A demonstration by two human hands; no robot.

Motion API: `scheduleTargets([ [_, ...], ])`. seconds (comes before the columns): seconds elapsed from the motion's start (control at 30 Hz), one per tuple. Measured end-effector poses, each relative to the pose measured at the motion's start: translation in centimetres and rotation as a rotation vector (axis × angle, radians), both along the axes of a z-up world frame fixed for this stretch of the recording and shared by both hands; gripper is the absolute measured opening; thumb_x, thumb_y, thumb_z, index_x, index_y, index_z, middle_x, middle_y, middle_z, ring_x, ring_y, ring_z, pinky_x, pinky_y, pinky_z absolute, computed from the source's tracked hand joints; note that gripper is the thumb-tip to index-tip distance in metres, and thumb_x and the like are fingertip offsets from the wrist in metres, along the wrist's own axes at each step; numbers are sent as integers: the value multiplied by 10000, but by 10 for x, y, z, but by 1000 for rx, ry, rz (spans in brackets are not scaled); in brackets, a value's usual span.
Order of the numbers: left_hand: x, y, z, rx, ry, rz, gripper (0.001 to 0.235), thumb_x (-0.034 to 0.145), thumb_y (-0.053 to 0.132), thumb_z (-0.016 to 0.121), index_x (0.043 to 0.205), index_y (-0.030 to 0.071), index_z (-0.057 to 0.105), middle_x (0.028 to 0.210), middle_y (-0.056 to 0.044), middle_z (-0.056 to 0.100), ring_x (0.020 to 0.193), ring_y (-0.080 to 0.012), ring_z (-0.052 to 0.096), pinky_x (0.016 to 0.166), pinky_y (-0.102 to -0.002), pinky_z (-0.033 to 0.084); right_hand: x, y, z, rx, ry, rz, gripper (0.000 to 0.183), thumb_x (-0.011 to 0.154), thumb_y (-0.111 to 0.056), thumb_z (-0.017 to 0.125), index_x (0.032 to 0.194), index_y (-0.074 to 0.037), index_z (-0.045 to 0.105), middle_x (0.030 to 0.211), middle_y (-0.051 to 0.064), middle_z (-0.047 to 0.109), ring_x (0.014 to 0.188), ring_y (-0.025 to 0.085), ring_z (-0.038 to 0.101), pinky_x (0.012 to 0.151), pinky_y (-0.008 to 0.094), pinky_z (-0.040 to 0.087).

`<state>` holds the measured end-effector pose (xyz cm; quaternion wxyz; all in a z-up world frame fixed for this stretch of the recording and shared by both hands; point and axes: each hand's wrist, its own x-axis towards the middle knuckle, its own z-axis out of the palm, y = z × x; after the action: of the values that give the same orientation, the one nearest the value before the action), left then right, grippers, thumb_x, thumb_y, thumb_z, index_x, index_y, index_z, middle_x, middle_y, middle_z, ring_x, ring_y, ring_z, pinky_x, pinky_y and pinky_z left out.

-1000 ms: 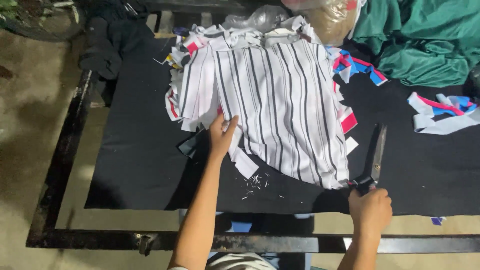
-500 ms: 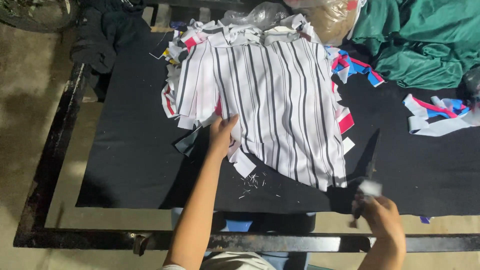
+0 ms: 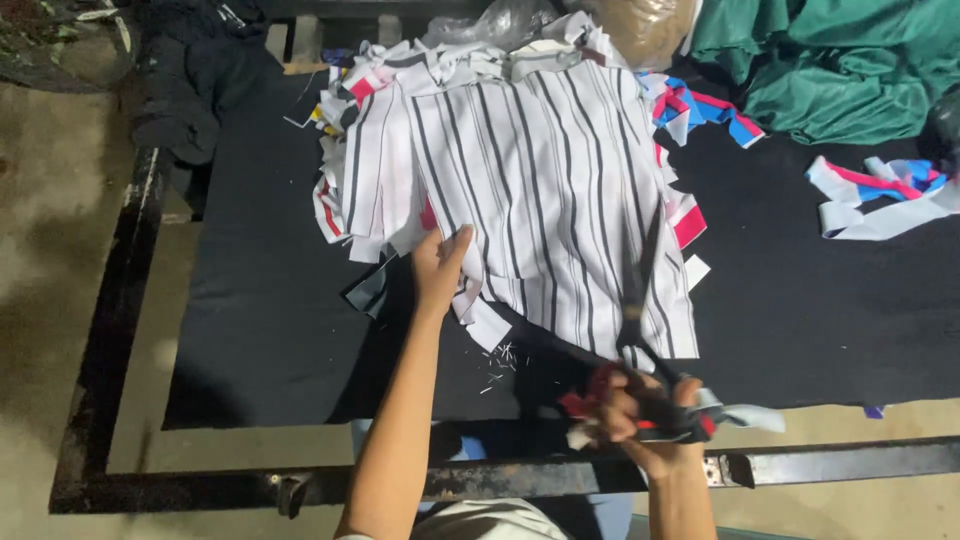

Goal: A person uses scissors to cut striped fabric scraps into smaller pieces on a black workbench.

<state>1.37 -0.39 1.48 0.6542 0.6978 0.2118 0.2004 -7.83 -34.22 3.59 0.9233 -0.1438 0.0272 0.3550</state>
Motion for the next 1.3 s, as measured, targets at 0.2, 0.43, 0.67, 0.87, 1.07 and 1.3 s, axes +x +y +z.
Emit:
scheduleTargets([
  [0.2, 1, 4, -2, -165, -85, 31, 518, 936, 449, 684, 672, 184, 326, 623, 84, 238, 563, -47, 255, 546, -233, 222, -14, 37, 14, -389, -488, 377, 945, 842, -719, 735, 1368, 4, 428, 1174, 128, 587, 899, 253, 694, 861, 400, 584],
  [0.43, 2, 2, -3, -80, -145, 35, 391, 1000, 372, 639, 726, 169, 447, 628, 87, 354, 595, -44, 337, 572, -233, 287, -21, 58, 21, -654, -477, 447, 639, 836, -599, 715, 1124, -37, 622, 952, 64, 587, 869, 181, 564, 792, 341, 512],
  [0.67, 4, -2, -9, -2, -114, 34, 406, 1012, 385, 613, 748, 164, 398, 648, 75, 310, 613, -65, 331, 606, -250, 309, -19, 70, 35, -673, -490, 450, 550, 856, -605, 700, 938, -73, 589, 785, 0, 483, 708, 123, 420, 638, 296, 367],
  [0.87, 6, -6, -11, 31, -212, 42, 380, 1023, 368, 597, 773, 164, 396, 681, 76, 317, 631, -54, 318, 610, -232, 300, -16, 81, 32, -690, -409, 475, 541, 838, -578, 707, 995, -83, 554, 839, 35, 520, 732, 149, 516, 560, 265, 459],
  [1.07, 6, -14, -17, -28, -54, 59, 148, 1059, 224, 523, 974, 108, 490, 773, 3, 458, 673, -113, 452, 660, -281, 401, -4, 87, 4, -834, -533, 382, 192, 965, -175, 580, 1082, -32, 631, 792, 17, 500, 678, 104, 458, 606, 260, 416],
  [1.3, 12, -16, -51, 10, -40, 48, 439, 1042, 249, 491, 1375, -33, 445, 1111, -135, 566, 1102, -233, 568, 983, -353, 465, 9, 107, 14, -1278, -446, 557, 1069, 705, -631, 606, 1573, -87, 301, 1187, 150, 727, 1014, 209, 724, 973, 370, 569],
])
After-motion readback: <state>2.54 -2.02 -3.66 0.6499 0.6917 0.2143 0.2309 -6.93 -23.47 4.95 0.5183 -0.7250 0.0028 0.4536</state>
